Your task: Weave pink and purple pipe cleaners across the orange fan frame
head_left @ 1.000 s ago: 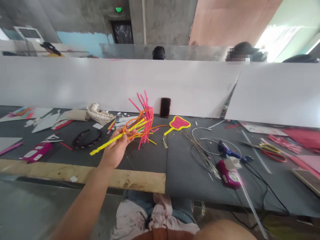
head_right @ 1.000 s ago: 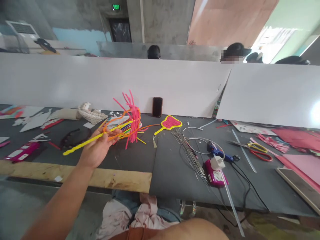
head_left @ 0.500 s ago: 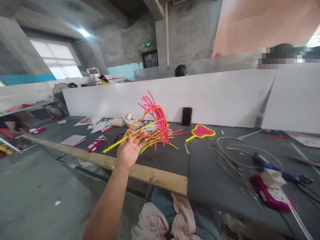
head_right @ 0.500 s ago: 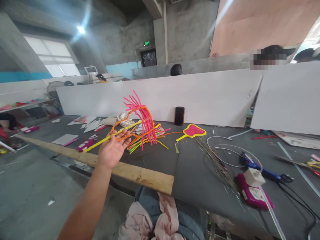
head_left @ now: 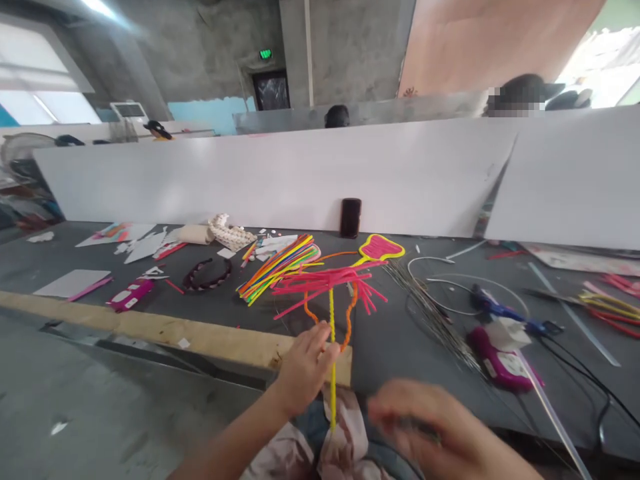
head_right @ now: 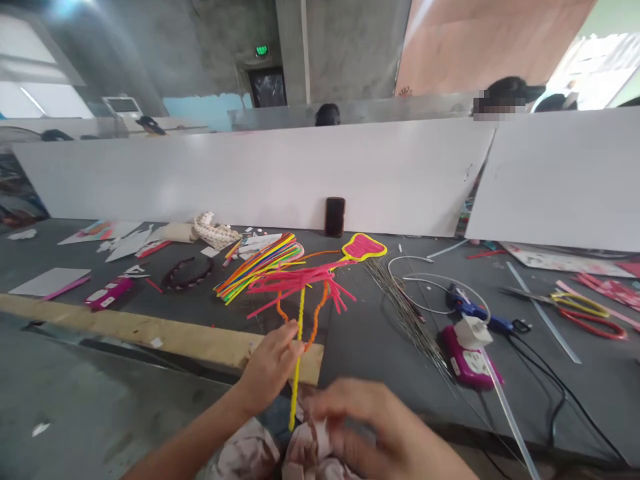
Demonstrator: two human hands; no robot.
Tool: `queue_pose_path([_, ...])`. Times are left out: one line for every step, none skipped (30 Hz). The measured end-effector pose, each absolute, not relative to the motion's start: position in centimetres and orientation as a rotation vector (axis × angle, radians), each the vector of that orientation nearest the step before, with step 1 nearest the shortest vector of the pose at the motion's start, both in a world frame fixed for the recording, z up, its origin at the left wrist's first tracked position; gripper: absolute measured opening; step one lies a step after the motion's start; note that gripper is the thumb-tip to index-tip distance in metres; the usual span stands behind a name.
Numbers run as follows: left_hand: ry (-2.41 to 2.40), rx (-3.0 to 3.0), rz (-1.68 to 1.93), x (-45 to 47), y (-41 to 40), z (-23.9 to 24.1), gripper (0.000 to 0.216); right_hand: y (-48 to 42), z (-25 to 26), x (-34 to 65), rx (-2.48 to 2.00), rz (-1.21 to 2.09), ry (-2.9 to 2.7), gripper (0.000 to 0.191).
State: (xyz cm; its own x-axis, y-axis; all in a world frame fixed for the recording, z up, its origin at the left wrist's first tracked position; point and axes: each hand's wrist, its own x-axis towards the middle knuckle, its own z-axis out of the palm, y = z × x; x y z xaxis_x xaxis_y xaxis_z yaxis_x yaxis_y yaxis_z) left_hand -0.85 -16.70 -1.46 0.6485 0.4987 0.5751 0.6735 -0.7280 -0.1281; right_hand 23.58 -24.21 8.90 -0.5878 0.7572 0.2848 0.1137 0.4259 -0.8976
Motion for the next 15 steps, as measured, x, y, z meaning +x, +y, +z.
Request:
queue_pose_path([-0.912,-2.562,-0.692,-0.3,-17.1,-2.3,0.026,-23.2,7.9,24.0,-0.913,1.097,-1.937,0.025])
queue_pose_path([-0.902,-2.588,-0.647,0.1,-17.5,-3.1,0.025,-22.1,6.9,24.5,-1.069,1.003,-1.914,0.025])
queue_pose_path([-0.906,-2.615,-0.599,0.4,-17.8,-3.8,0.026,-21.0,5.9,24.9,-1.188,0.924,-1.917,0.026])
queue_pose_path([-0.914,-2.641,-0.556,0.7,-18.0,-4.3,0.027,-19.9,4.9,25.4,-1.266,0.801,-1.932,0.027])
queue_pose_path([-0.924,-2.664,-0.521,0.9,-18.2,-4.7,0.029,-18.9,4.2,25.9,-1.334,0.678,-1.954,0.027])
queue_pose_path([-0.937,-2.682,-0.498,1.0,-18.3,-5.0,0.032,-17.9,3.5,26.4,-1.389,0.584,-1.973,0.027])
queue_pose_path([-0.947,-2.696,-0.493,1.0,-18.2,-5.1,0.033,-17.0,3.0,26.9,-1.445,0.509,-1.973,0.028])
queue_pose_path([-0.959,-2.705,-0.503,1.0,-18.1,-5.1,0.034,-16.2,2.6,27.4,-1.514,0.444,-1.952,0.028])
queue_pose_path([-0.971,-2.709,-0.528,1.0,-18.0,-5.1,0.035,-15.4,2.4,27.8,-1.591,0.383,-1.916,0.027])
queue_pose_path([-0.988,-2.711,-0.563,0.9,-17.9,-4.9,0.035,-14.8,2.2,28.2,-1.668,0.337,-1.878,0.025])
queue_pose_path([-1.002,-2.713,-0.603,0.8,-17.8,-4.7,0.036,-14.3,2.0,28.5,-1.739,0.312,-1.844,0.024])
queue_pose_path([-1.015,-2.718,-0.64,0.7,-17.7,-4.5,0.037,-13.8,1.8,28.7,-1.8,0.309,-1.82,0.022])
queue_pose_path([-1.024,-2.728,-0.671,0.5,-17.6,-4.2,0.037,-13.5,1.6,28.8,-1.845,0.333,-1.808,0.021])
queue_pose_path([-1.034,-2.744,-0.694,0.4,-17.5,-4.0,0.038,-13.2,1.4,28.8,-1.872,0.377,-1.807,0.021])
queue_pose_path([-1.041,-2.764,-0.708,0.3,-17.4,-3.7,0.039,-13.0,1.1,28.5,-1.877,0.431,-1.82,0.021])
